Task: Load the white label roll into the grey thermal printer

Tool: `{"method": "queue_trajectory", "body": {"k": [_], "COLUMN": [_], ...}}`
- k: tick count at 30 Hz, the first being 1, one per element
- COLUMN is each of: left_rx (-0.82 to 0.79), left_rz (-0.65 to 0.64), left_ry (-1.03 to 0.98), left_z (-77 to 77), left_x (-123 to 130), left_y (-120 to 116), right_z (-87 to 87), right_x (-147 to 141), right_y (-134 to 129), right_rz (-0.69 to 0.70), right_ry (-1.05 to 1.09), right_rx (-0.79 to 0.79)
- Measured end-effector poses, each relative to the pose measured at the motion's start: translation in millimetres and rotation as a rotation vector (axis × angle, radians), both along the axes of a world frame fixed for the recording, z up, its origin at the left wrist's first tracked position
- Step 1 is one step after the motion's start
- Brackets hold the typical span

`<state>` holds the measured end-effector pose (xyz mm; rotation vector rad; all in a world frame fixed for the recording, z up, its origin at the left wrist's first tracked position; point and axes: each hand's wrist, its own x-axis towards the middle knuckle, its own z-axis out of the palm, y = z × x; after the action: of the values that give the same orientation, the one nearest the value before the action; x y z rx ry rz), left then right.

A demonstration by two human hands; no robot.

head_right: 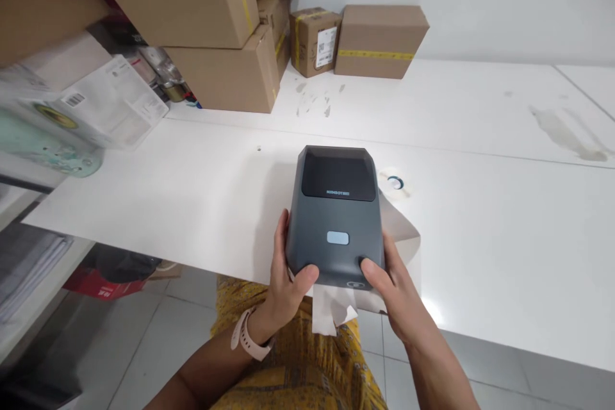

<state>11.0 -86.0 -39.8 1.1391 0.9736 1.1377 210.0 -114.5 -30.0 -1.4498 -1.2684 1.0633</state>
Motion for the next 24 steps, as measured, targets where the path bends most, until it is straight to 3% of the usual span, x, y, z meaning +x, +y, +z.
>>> {"method": "queue_trajectory", "body": {"k": [5,8,12,15,17,19,21,24], "left_rx": [0.071,0.123,0.134,0.09,0.047,-0.018,-0.116,-0.261], "left_rz": [0.021,0.053,0.048,-0.006,0.047,0.101,-0.004,-0.362], "left_ry": [-0.022,-0.004,0.003,0.037,0.087,0.137,0.147,0.067], "left_z": [-12.6,-18.2,-18.9,-16.7,-14.5,-11.3,-7.1,-1.1], "left_x": [3.1,4.8,2.8,-9.6,-22.5,-34.6,-40.7,-32.3], "left_y": [2.8,6.1,10.9,2.5,-12.4,-30.1,-42.7,-42.6], "right_z": [-4.7,-11.9,-15.5,-5.0,5.3,14.4,20.4,24.0], "right_x": [-2.4,-4.2,-5.3,-16.0,-25.9,-33.2,-35.9,-35.1], "right_y": [-1.2,-2.6,-0.8,3.9,7.6,11.3,14.7,18.2], "right_rz": [-0.08,-0.161,-0.108,-0.214,-0.304,-0.256,-0.131,-0.058], "right_ry": [0.219,0.252,0.151,-0.107,-0.35,-0.531,-0.608,-0.596], "right_rx": [-0.169,-0.129,-0.064,0.168,0.394,0.578,0.679,0.675]}}
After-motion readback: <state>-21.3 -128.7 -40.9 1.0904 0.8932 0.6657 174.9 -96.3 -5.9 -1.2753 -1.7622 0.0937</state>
